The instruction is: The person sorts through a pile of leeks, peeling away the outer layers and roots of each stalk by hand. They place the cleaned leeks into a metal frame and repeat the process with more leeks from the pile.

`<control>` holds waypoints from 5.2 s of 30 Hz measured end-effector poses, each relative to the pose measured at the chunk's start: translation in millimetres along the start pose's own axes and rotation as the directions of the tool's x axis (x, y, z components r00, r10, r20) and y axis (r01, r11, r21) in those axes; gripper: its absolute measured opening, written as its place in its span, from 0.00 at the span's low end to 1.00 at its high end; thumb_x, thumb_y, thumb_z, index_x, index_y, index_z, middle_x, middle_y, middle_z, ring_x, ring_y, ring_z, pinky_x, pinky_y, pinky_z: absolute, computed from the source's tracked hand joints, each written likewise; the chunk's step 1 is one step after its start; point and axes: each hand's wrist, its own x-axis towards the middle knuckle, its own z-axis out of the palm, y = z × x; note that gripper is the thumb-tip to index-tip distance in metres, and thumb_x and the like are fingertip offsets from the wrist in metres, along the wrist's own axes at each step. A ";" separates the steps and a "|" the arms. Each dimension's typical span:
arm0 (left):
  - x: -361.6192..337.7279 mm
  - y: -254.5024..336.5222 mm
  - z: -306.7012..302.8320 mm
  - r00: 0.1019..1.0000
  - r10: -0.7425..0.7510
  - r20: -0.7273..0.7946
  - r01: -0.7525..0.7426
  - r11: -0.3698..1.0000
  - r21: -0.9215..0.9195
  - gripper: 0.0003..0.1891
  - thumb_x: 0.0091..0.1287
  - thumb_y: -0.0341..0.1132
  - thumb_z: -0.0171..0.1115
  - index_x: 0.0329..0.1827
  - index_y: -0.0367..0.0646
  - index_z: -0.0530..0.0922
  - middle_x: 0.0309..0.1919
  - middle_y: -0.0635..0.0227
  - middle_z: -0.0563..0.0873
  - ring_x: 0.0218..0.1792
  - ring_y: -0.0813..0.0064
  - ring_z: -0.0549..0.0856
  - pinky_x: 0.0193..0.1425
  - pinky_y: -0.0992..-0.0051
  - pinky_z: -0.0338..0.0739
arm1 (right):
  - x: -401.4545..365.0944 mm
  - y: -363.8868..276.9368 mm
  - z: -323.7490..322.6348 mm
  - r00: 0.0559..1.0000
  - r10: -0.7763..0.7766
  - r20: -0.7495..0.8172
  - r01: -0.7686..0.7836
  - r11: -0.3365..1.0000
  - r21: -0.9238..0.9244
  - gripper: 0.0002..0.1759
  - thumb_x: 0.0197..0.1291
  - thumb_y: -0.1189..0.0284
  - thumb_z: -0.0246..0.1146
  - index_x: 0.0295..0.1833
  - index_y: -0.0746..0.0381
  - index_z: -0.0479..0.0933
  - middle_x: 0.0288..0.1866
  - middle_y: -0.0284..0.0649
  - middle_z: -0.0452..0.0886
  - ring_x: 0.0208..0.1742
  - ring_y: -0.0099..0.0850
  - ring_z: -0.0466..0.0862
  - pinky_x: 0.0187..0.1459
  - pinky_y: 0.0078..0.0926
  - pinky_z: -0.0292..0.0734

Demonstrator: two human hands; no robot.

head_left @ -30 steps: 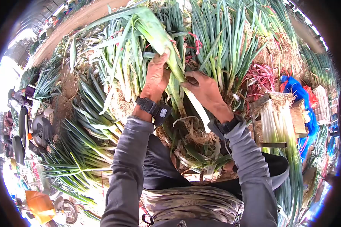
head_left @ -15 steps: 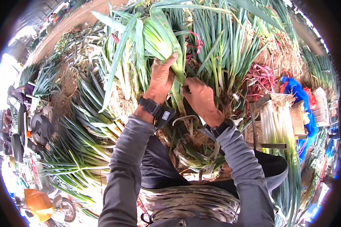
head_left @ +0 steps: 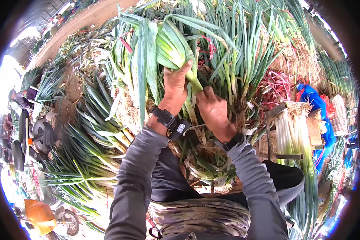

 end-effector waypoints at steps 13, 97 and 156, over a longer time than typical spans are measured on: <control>28.9 22.1 -29.3 0.956 0.235 -0.173 -0.237 0.971 0.009 0.25 0.63 0.30 0.77 0.60 0.49 0.73 0.52 0.67 0.84 0.49 0.66 0.86 0.51 0.58 0.88 | -20.2 -8.5 -72.7 0.806 0.306 0.506 -0.569 0.167 0.805 0.07 0.74 0.72 0.65 0.46 0.64 0.76 0.32 0.37 0.83 0.26 0.23 0.85 0.27 0.22 0.81; -41.6 -1.1 24.8 0.998 0.028 0.053 -0.040 0.973 0.229 0.15 0.81 0.47 0.56 0.57 0.46 0.70 0.36 0.69 0.83 0.27 0.77 0.82 0.27 0.76 0.76 | 49.4 7.5 -124.0 0.761 0.481 0.434 -0.632 0.403 0.662 0.29 0.71 0.56 0.68 0.59 0.74 0.79 0.32 0.35 0.82 0.23 0.21 0.78 0.25 0.23 0.73; 11.5 -10.4 -16.1 0.957 -0.054 -0.287 0.177 0.888 0.424 0.24 0.72 0.57 0.67 0.46 0.44 0.72 0.24 0.72 0.74 0.18 0.78 0.75 0.20 0.77 0.71 | -22.0 155.7 -50.5 0.813 0.571 -0.109 -0.480 0.765 0.429 0.09 0.73 0.76 0.61 0.54 0.55 0.84 0.33 0.31 0.86 0.26 0.19 0.80 0.28 0.20 0.79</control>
